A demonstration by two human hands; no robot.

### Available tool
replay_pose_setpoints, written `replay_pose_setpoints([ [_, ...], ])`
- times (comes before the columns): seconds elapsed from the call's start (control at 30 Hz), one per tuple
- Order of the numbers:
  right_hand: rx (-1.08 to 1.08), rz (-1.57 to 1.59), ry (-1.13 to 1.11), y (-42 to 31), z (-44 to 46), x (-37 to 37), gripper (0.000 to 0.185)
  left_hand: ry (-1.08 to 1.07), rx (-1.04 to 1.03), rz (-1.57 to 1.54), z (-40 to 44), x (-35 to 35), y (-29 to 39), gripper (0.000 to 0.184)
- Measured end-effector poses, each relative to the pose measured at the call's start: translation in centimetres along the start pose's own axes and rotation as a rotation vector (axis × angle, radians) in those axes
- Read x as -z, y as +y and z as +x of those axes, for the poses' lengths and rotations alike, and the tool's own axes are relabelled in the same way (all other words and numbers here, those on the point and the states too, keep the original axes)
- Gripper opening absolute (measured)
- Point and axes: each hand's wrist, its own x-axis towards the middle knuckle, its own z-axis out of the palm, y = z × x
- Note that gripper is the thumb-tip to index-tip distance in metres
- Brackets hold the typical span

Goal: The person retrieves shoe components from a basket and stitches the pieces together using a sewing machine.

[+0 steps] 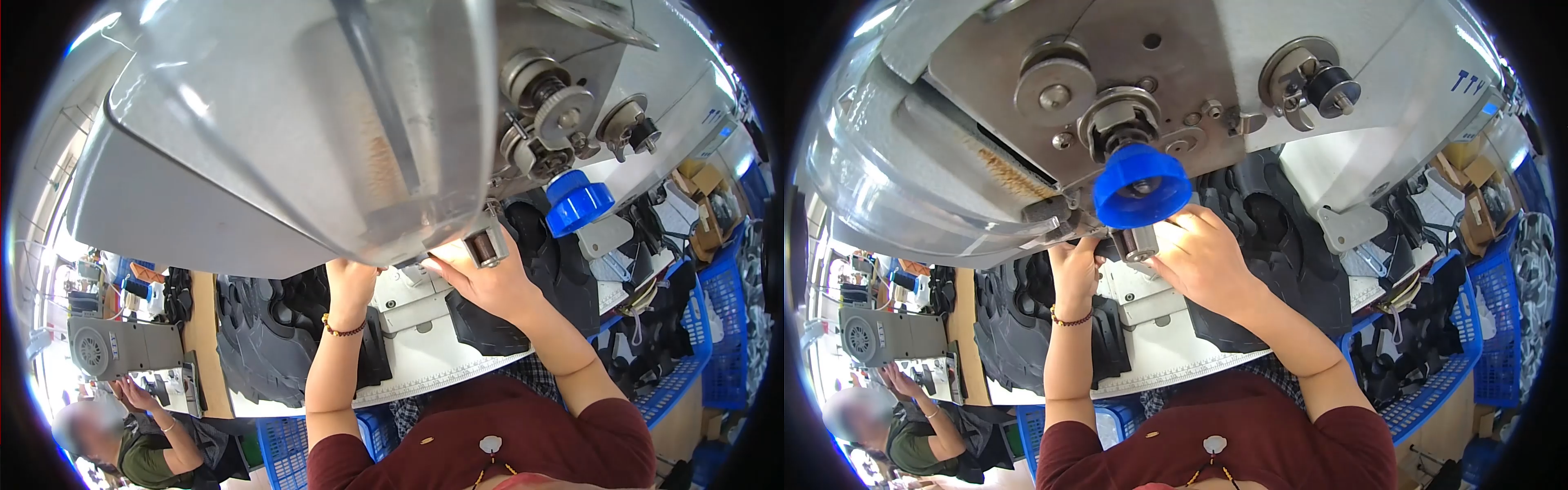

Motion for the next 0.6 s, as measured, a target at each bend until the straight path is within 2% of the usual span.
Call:
replay_pose_setpoints([
  [0.07, -0.028, 0.026, -0.039, 0.1, 0.4, 0.1, 0.022, -0.061, -0.184, 0.186, 1.5, 1.6, -2.5, 0.019],
  [0.13, -0.04, 0.027, -0.067, 0.3, 0.6, 0.1, 0.02, -0.097, -0.253, 0.213, 2.1, 1.9, -2.9, 0.016],
  [0.3, -0.051, 0.028, -0.097, 0.7, 0.7, -0.3, 0.021, -0.127, -0.135, -0.123, 2.8, 1.3, -2.5, 0.013],
  [0.4, -0.048, 0.008, -0.073, 0.9, 0.5, -0.6, 0.019, 0.003, -0.045, -0.275, 2.3, 0.1, -1.6, 0.009],
  [0.5, -0.076, 0.082, -0.063, 0.6, 0.8, -0.4, 0.018, -0.037, -0.064, -0.194, 2.7, 0.2, -1.4, 0.005],
  [0.6, -0.099, 0.1, -0.063, 0.3, 1.2, -0.2, 0.017, -0.15, 0.022, -0.122, 2.5, 1.1, -1.0, 0.005],
])
